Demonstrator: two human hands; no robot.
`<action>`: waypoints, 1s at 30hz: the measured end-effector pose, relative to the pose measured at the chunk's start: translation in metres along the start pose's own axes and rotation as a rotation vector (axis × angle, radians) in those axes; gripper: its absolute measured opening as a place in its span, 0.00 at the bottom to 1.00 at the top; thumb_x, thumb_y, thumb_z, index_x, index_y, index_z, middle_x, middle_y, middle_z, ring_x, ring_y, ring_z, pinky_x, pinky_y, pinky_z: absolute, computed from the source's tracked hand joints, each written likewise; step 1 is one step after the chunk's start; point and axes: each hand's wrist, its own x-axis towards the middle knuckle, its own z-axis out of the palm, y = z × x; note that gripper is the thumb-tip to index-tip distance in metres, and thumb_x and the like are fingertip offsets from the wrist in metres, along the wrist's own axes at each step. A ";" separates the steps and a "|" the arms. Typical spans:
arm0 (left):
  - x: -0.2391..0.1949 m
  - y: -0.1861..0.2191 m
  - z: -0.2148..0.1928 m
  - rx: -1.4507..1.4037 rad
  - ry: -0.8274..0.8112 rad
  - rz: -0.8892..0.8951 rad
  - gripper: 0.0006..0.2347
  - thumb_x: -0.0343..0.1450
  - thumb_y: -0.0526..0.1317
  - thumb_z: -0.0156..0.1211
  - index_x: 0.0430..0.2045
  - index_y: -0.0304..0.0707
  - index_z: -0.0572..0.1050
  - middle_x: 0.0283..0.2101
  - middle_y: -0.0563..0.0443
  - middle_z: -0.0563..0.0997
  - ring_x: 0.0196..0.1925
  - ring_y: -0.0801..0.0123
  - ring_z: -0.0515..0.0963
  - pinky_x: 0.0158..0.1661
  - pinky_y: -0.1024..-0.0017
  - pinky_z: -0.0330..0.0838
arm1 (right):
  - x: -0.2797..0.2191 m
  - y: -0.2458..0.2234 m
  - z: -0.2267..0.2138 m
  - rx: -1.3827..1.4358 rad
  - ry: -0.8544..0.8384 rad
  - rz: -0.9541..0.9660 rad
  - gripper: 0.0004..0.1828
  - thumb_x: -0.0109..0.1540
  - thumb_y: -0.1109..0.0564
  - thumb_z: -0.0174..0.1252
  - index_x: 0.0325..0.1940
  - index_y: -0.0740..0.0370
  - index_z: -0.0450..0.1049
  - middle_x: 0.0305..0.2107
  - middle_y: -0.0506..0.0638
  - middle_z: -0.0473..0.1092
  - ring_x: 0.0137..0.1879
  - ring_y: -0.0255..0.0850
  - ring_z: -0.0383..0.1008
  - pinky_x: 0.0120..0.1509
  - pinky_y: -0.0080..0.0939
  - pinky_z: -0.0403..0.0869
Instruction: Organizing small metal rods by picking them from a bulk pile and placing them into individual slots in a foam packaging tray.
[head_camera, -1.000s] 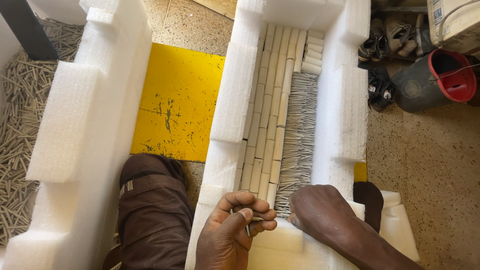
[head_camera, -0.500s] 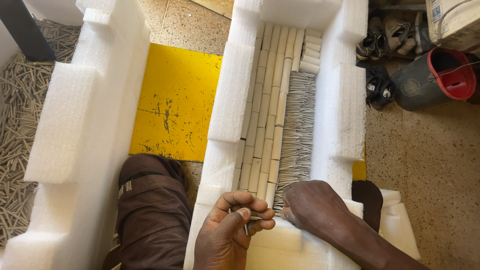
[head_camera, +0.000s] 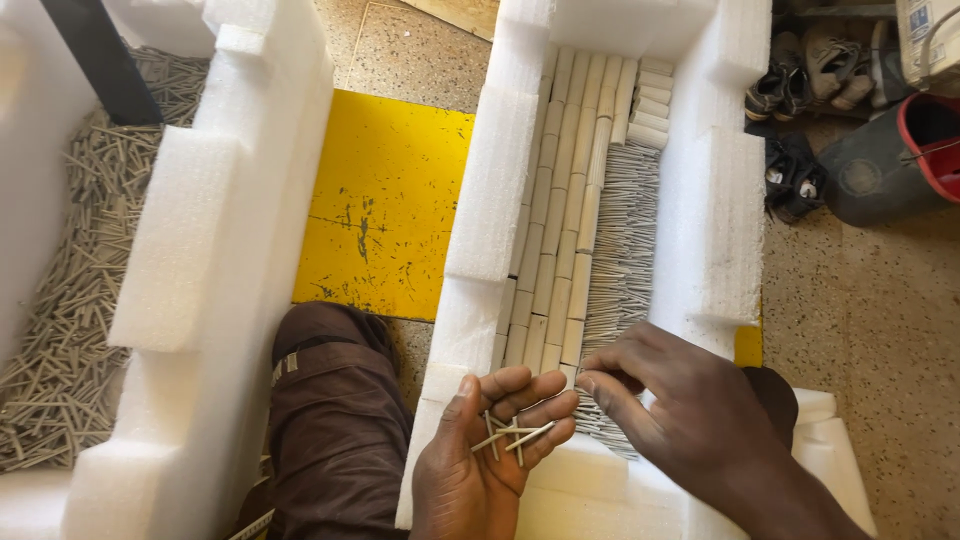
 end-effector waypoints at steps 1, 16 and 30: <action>-0.001 -0.001 -0.002 0.003 0.001 0.004 0.26 0.80 0.48 0.32 0.56 0.17 0.71 0.54 0.16 0.82 0.55 0.34 0.85 0.55 0.46 0.82 | -0.007 -0.001 0.003 0.004 0.001 -0.003 0.11 0.62 0.43 0.63 0.39 0.47 0.86 0.30 0.38 0.80 0.23 0.34 0.77 0.28 0.40 0.74; -0.013 -0.008 0.000 -0.044 -0.090 0.021 0.22 0.81 0.46 0.38 0.55 0.23 0.73 0.56 0.24 0.83 0.49 0.56 0.84 0.47 0.62 0.79 | -0.036 -0.027 0.038 0.007 0.223 -0.564 0.05 0.55 0.58 0.68 0.35 0.56 0.80 0.35 0.47 0.72 0.37 0.37 0.73 0.38 0.37 0.77; -0.009 -0.009 0.004 -0.171 -0.104 0.150 0.24 0.81 0.51 0.36 0.54 0.24 0.72 0.59 0.22 0.80 0.67 0.39 0.78 0.64 0.49 0.74 | -0.048 -0.035 0.056 0.169 0.271 -0.193 0.15 0.55 0.47 0.74 0.43 0.53 0.87 0.36 0.45 0.78 0.36 0.37 0.81 0.38 0.39 0.82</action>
